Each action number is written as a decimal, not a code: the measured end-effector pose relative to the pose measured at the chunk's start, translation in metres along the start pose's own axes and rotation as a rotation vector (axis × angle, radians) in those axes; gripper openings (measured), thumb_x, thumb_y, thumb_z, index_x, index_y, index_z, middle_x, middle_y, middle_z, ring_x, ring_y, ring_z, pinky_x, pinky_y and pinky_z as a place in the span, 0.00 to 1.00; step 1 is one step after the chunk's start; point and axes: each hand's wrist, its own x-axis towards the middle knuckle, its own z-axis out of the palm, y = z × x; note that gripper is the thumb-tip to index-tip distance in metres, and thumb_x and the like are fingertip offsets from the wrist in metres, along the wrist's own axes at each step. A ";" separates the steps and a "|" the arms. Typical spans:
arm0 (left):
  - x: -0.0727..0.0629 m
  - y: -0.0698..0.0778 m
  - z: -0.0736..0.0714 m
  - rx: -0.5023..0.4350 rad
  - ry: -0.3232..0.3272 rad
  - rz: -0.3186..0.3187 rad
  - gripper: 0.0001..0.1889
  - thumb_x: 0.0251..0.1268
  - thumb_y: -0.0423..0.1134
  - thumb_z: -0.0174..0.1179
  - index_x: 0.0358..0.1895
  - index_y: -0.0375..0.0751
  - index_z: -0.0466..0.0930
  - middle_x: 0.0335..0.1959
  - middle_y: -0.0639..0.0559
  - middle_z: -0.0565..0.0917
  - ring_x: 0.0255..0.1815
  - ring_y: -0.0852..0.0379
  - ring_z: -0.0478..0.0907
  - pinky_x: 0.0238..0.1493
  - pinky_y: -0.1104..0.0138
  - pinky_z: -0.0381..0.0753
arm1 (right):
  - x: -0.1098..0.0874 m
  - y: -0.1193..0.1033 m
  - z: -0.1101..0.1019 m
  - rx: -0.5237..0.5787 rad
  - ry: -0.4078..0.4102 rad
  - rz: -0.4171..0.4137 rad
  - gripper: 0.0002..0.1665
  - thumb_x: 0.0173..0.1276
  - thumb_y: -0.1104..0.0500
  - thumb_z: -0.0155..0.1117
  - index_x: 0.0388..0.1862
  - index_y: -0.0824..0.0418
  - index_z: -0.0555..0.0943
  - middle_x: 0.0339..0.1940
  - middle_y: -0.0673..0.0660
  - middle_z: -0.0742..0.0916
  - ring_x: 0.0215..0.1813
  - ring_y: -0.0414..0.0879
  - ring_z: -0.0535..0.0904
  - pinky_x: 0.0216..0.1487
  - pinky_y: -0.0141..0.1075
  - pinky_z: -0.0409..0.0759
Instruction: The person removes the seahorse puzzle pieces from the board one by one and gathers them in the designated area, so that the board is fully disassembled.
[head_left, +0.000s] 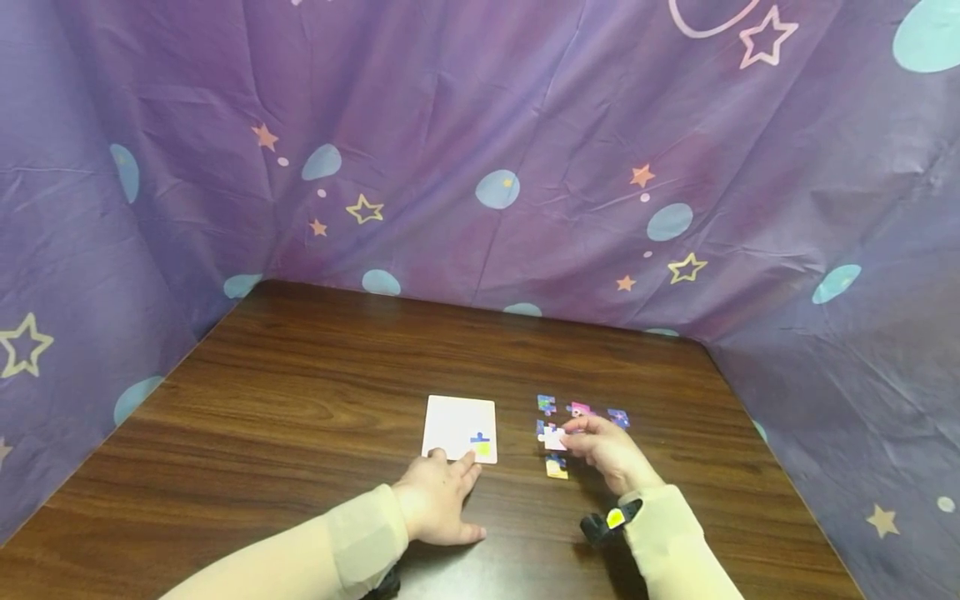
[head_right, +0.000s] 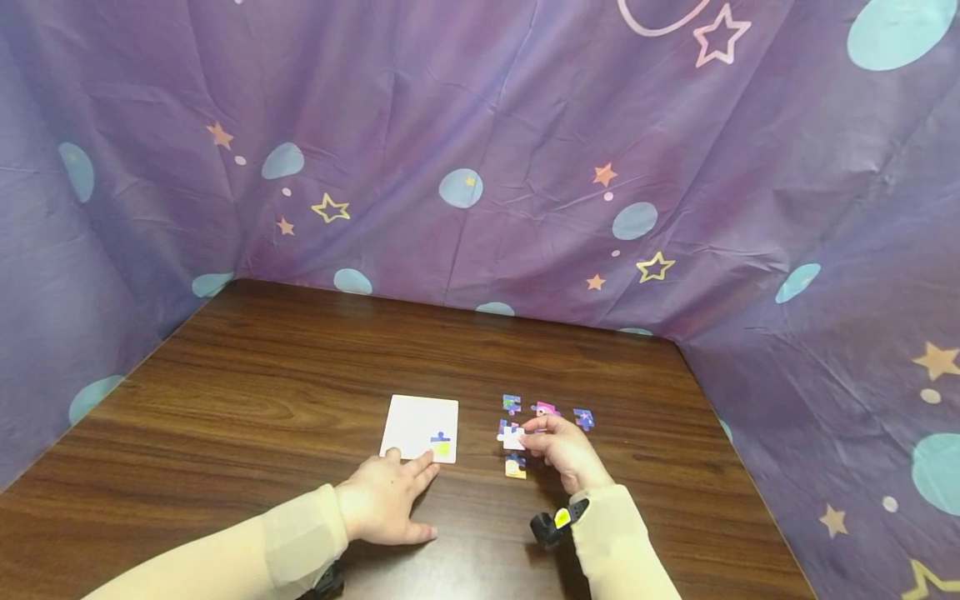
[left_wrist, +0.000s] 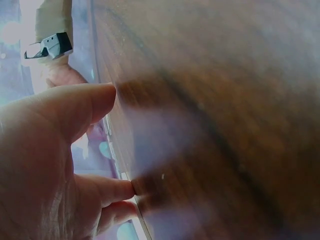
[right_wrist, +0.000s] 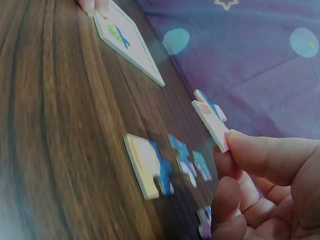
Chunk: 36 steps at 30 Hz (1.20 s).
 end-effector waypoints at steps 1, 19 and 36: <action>0.000 0.000 0.000 0.002 0.000 0.000 0.47 0.53 0.79 0.43 0.72 0.53 0.64 0.73 0.58 0.62 0.57 0.46 0.72 0.35 0.65 0.78 | -0.001 0.001 -0.003 -0.008 0.000 -0.001 0.08 0.60 0.66 0.65 0.38 0.62 0.78 0.24 0.47 0.78 0.27 0.40 0.70 0.27 0.31 0.66; 0.000 0.002 -0.002 0.006 0.011 -0.004 0.47 0.53 0.79 0.45 0.71 0.53 0.65 0.73 0.58 0.63 0.58 0.46 0.72 0.36 0.64 0.78 | -0.022 0.010 -0.029 -0.185 0.062 0.043 0.12 0.59 0.63 0.67 0.40 0.67 0.78 0.26 0.49 0.80 0.32 0.45 0.72 0.31 0.37 0.65; -0.001 0.001 -0.002 -0.010 0.007 -0.004 0.47 0.53 0.79 0.45 0.71 0.53 0.65 0.73 0.57 0.63 0.58 0.45 0.72 0.39 0.63 0.79 | -0.035 0.014 -0.037 -0.249 0.109 0.018 0.08 0.55 0.67 0.68 0.32 0.70 0.79 0.27 0.49 0.81 0.30 0.44 0.72 0.32 0.37 0.69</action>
